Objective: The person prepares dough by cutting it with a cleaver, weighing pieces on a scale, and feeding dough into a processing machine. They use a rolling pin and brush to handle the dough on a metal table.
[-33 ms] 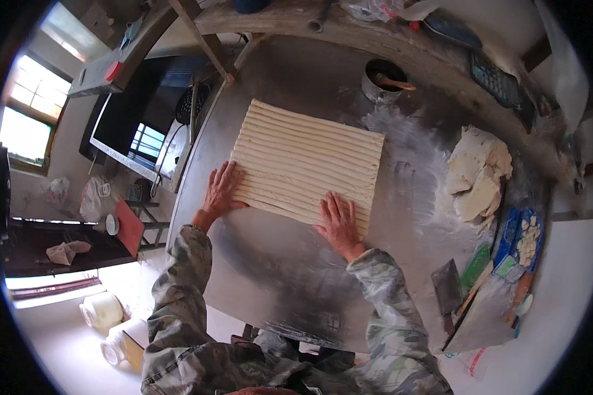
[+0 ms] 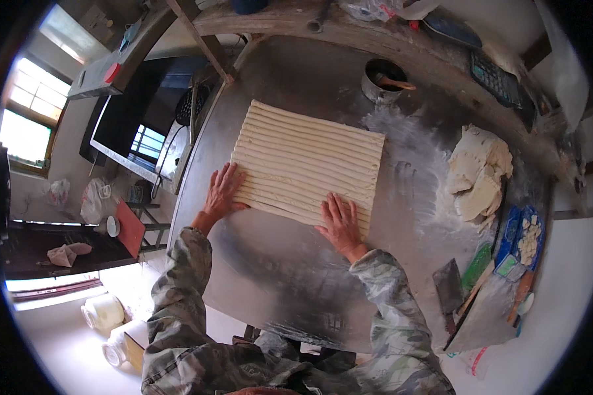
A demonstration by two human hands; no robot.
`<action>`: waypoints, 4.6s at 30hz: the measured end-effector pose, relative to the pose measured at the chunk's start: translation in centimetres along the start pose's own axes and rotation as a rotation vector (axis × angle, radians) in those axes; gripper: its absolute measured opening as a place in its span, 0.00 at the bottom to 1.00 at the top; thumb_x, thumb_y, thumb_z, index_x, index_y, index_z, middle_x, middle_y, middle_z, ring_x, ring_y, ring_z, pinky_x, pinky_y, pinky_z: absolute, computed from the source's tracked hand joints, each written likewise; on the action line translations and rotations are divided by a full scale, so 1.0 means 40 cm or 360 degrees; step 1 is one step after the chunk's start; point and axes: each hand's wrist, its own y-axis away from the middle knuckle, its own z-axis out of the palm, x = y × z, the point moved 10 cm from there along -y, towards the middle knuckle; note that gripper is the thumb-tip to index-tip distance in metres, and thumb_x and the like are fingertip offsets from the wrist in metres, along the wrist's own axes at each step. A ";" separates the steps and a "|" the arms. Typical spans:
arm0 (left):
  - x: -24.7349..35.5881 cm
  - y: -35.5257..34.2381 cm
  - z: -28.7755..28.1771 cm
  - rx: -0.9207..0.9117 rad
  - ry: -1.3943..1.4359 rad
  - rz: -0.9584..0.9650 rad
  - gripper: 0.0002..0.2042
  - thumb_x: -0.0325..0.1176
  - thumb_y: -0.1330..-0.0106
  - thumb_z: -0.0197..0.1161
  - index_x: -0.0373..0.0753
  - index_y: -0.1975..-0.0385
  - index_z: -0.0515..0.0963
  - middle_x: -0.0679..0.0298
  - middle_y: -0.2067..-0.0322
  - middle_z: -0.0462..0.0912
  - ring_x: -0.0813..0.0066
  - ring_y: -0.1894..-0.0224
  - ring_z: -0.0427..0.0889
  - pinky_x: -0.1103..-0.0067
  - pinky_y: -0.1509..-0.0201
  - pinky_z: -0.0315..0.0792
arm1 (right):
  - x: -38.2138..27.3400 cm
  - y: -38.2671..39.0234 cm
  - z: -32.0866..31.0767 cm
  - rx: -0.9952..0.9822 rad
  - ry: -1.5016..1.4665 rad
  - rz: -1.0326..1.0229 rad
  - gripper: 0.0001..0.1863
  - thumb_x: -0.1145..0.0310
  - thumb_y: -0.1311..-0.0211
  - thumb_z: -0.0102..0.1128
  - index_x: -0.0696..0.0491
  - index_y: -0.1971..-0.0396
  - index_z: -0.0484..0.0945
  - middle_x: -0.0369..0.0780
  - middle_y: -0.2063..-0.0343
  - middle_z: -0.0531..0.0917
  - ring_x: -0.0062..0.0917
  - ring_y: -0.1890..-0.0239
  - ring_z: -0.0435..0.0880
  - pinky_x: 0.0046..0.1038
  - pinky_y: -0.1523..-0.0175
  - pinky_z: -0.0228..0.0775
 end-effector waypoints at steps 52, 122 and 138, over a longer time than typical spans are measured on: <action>-0.093 -0.554 -0.005 0.0420 -0.0184 -0.0125 0.28 0.52 0.33 0.59 0.43 0.38 0.72 0.55 0.38 0.71 0.54 0.32 0.64 0.50 0.34 0.55 | 0.453 -0.374 0.043 0.0172 0.0372 0.0479 0.25 0.55 0.33 0.56 0.52 0.41 0.72 0.41 0.48 0.75 0.33 0.41 0.73 0.55 0.37 0.56; 0.337 -0.239 0.101 -0.0186 0.0274 0.0334 0.50 0.65 0.49 0.67 0.42 0.28 0.59 0.53 0.24 0.47 0.54 0.22 0.46 0.51 0.25 0.47 | 0.195 -0.205 -0.004 0.0023 -0.0121 0.0313 0.35 0.59 0.37 0.59 0.58 0.32 0.63 0.49 0.29 0.62 0.40 0.27 0.58 0.56 0.30 0.49; 0.053 -0.024 0.024 -0.0068 -0.0019 0.0087 0.56 0.61 0.58 0.74 0.40 0.28 0.58 0.58 0.25 0.54 0.59 0.23 0.52 0.55 0.25 0.49 | 0.138 0.078 -0.018 -0.0197 -0.0122 -0.0033 0.48 0.46 0.52 0.72 0.59 0.35 0.66 0.44 0.28 0.61 0.37 0.26 0.56 0.48 0.26 0.47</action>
